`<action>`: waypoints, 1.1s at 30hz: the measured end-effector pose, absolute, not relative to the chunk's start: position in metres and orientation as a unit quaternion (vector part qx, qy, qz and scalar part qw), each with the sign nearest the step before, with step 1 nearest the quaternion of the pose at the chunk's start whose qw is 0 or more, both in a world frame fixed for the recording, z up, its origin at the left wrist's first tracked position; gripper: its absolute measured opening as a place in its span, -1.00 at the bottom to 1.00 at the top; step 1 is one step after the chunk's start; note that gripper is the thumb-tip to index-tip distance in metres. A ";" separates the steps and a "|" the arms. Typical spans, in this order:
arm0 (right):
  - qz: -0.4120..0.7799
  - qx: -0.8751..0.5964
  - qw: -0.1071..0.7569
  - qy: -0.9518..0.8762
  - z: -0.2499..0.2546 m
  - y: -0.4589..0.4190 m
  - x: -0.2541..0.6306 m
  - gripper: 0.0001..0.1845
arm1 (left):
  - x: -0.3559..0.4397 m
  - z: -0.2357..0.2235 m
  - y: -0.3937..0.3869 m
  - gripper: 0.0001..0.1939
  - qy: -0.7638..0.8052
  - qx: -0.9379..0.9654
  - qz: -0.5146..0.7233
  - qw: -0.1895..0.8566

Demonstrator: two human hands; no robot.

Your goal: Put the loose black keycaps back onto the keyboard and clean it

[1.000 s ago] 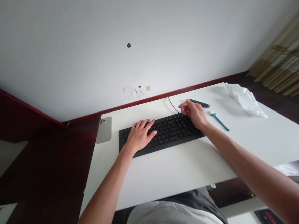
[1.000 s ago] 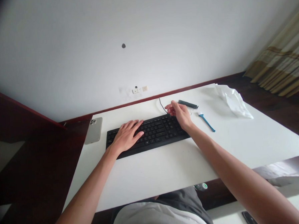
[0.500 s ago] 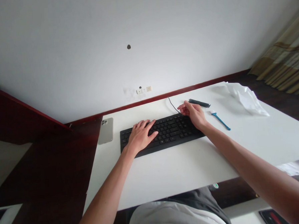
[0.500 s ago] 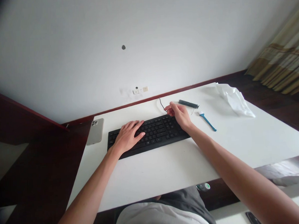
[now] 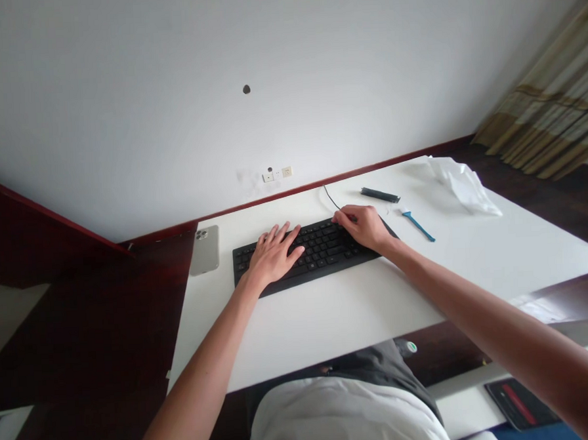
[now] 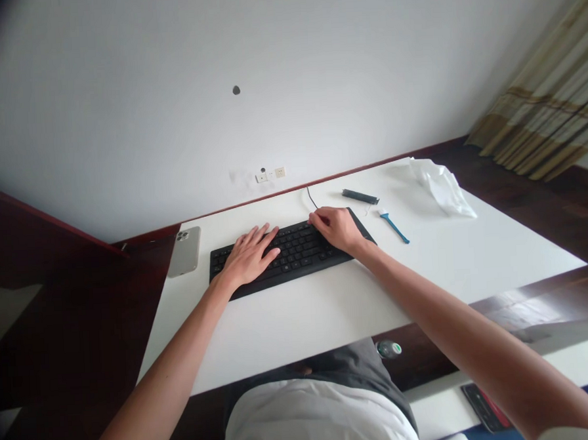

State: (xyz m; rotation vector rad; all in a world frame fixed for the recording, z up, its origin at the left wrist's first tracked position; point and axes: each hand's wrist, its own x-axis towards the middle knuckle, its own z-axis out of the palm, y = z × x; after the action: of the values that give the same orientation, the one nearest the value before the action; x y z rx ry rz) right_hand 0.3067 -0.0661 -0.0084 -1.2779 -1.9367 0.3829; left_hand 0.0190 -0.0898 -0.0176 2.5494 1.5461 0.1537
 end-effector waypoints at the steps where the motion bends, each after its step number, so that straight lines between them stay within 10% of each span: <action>1: 0.125 -0.489 0.370 -0.780 -0.006 -0.069 0.314 -0.55 | 0.019 -0.018 -0.089 -0.31 0.516 0.852 0.052 0.077; 15: -0.132 -0.685 0.321 -0.640 -0.038 -0.085 0.526 -0.59 | 0.020 -0.017 -0.088 -0.25 0.495 0.866 0.059 0.036; 33: 0.030 -0.484 0.118 -0.866 -0.018 -0.048 0.494 -0.40 | 0.020 -0.018 -0.089 -0.37 0.498 0.862 0.088 0.022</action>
State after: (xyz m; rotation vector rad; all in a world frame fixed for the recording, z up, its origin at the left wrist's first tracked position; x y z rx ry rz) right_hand 0.4939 -0.0476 -0.0179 -1.4167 -2.5348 0.0883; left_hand 0.0205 -0.0894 -0.0179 2.6713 1.5443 0.2739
